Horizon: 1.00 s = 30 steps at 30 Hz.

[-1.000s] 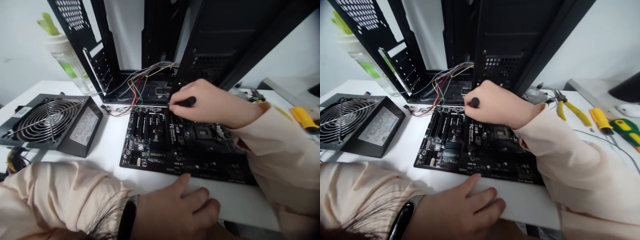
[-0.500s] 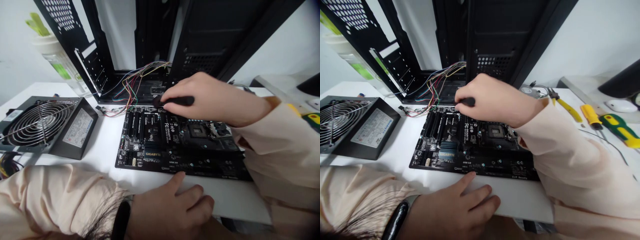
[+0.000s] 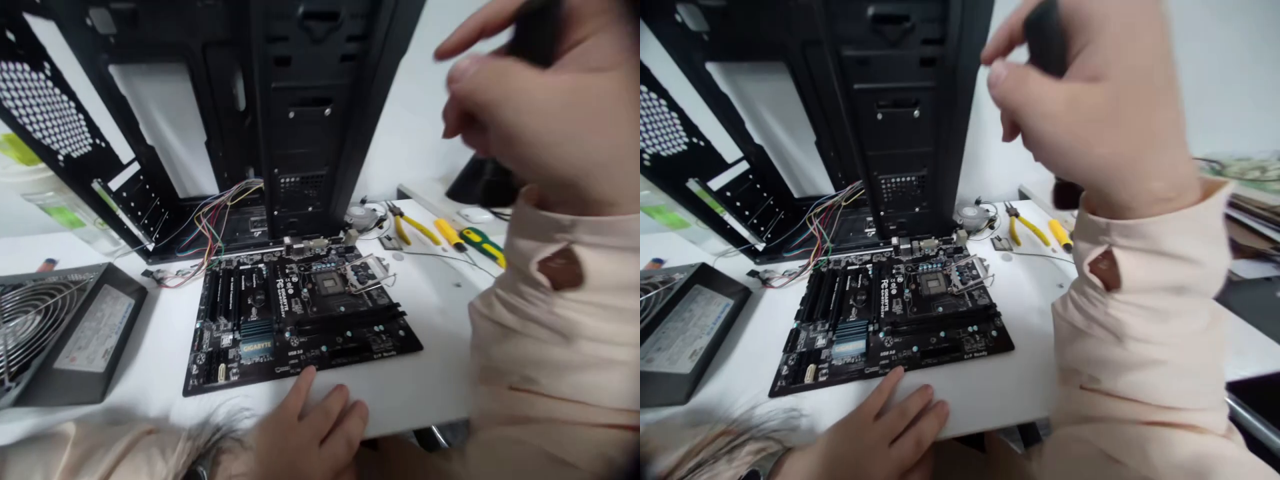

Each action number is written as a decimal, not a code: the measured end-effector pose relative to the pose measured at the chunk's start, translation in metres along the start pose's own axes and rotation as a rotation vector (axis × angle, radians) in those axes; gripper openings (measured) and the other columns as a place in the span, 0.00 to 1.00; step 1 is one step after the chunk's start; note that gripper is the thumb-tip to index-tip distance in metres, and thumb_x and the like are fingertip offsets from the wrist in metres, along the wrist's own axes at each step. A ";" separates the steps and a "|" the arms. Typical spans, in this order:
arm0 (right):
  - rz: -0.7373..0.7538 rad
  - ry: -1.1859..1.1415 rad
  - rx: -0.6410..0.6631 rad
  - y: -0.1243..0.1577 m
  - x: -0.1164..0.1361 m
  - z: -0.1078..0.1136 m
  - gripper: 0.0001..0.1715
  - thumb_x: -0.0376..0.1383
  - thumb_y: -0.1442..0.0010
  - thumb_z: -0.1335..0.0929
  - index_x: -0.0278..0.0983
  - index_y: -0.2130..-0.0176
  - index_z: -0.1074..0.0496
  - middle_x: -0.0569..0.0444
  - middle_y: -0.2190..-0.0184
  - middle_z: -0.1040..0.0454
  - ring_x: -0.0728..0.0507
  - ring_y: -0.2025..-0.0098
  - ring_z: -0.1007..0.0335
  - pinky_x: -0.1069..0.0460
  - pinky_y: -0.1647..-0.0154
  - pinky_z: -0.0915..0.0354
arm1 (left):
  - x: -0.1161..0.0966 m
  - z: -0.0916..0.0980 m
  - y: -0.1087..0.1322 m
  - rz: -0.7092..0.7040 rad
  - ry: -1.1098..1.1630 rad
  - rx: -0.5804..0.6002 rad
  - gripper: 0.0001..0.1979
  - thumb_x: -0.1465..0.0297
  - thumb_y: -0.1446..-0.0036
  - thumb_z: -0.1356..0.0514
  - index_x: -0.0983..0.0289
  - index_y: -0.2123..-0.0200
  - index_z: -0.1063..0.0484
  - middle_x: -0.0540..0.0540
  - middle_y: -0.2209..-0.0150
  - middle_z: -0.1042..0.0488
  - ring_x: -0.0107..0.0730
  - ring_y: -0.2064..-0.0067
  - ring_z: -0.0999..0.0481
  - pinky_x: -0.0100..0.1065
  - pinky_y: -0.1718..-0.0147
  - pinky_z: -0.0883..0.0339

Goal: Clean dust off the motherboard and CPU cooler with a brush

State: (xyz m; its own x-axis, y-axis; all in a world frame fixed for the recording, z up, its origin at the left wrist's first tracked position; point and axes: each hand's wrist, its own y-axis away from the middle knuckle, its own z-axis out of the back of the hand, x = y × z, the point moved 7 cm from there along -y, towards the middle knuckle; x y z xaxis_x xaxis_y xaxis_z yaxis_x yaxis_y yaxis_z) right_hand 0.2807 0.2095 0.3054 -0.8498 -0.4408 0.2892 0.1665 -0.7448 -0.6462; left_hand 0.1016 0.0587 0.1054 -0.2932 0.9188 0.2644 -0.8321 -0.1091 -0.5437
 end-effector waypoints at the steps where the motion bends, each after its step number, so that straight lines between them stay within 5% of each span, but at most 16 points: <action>1: -0.102 0.109 -0.105 0.002 -0.019 0.006 0.20 0.43 0.40 0.41 0.39 0.51 0.33 0.47 0.67 0.30 0.43 0.66 0.33 0.45 0.64 0.40 | -0.002 -0.002 0.001 -0.027 -0.013 -0.004 0.09 0.65 0.37 0.45 0.57 0.61 0.25 0.44 0.53 0.27 0.32 0.53 0.31 0.40 0.54 0.34; 4: -0.300 0.347 0.018 0.015 -0.082 -0.017 0.20 0.39 0.43 0.37 0.33 0.52 0.32 0.42 0.65 0.27 0.41 0.67 0.32 0.45 0.64 0.38 | -0.006 -0.009 0.007 -0.074 -0.053 -0.013 0.07 0.64 0.37 0.44 0.57 0.61 0.27 0.47 0.51 0.28 0.34 0.51 0.31 0.48 0.42 0.44; 7: -0.406 0.407 0.154 0.046 -0.150 -0.050 0.16 0.34 0.44 0.36 0.27 0.57 0.34 0.42 0.75 0.27 0.43 0.77 0.34 0.49 0.73 0.38 | -0.011 -0.020 0.016 -0.107 -0.080 0.001 0.07 0.65 0.39 0.42 0.56 0.57 0.28 0.47 0.48 0.30 0.35 0.46 0.33 0.58 0.36 0.65; 10: -0.393 0.449 0.217 0.073 -0.198 -0.070 0.09 0.31 0.44 0.36 0.31 0.60 0.34 0.41 0.72 0.26 0.43 0.74 0.32 0.50 0.70 0.37 | -0.010 -0.028 0.024 -0.084 -0.114 0.005 0.10 0.65 0.38 0.43 0.57 0.54 0.28 0.47 0.44 0.34 0.35 0.41 0.38 0.56 0.35 0.66; 12: -0.402 0.488 0.237 0.082 -0.219 -0.075 0.12 0.28 0.46 0.36 0.29 0.59 0.32 0.36 0.67 0.25 0.40 0.68 0.29 0.48 0.65 0.36 | -0.011 -0.032 0.030 -0.097 -0.131 0.034 0.12 0.65 0.37 0.45 0.57 0.51 0.28 0.47 0.41 0.36 0.35 0.39 0.39 0.52 0.34 0.59; 15: -0.399 0.519 0.271 0.085 -0.234 -0.077 0.17 0.28 0.46 0.37 0.27 0.56 0.29 0.35 0.60 0.25 0.37 0.59 0.28 0.46 0.57 0.36 | -0.011 -0.036 0.039 -0.107 -0.105 0.084 0.13 0.65 0.38 0.44 0.54 0.50 0.29 0.48 0.42 0.33 0.35 0.42 0.33 0.42 0.39 0.40; 17: -0.401 0.532 0.286 0.084 -0.238 -0.076 0.19 0.28 0.46 0.37 0.27 0.55 0.28 0.37 0.58 0.25 0.36 0.56 0.29 0.46 0.53 0.37 | -0.010 -0.036 0.042 -0.101 -0.094 0.097 0.13 0.64 0.39 0.43 0.53 0.51 0.29 0.48 0.43 0.32 0.35 0.44 0.31 0.39 0.42 0.35; 24: -0.409 0.559 0.250 0.083 -0.239 -0.074 0.24 0.28 0.44 0.40 0.28 0.49 0.29 0.38 0.55 0.25 0.36 0.53 0.30 0.46 0.50 0.38 | -0.010 -0.026 0.025 -0.123 -0.089 0.075 0.10 0.67 0.36 0.46 0.56 0.53 0.29 0.47 0.42 0.35 0.36 0.39 0.38 0.56 0.34 0.66; 30: -0.314 0.519 0.293 0.080 -0.234 -0.090 0.17 0.31 0.43 0.40 0.30 0.62 0.24 0.39 0.62 0.24 0.38 0.58 0.29 0.46 0.53 0.36 | -0.011 -0.024 0.020 -0.124 -0.068 0.069 0.08 0.67 0.36 0.46 0.58 0.56 0.29 0.49 0.44 0.34 0.38 0.41 0.37 0.58 0.35 0.67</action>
State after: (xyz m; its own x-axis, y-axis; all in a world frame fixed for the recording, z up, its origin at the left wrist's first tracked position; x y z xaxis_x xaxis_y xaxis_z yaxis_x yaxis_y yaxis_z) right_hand 0.4474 0.2979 0.1223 -0.9980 0.0626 0.0083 -0.0615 -0.9358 -0.3471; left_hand 0.0997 0.0559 0.0729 -0.2155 0.8991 0.3811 -0.8935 -0.0240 -0.4485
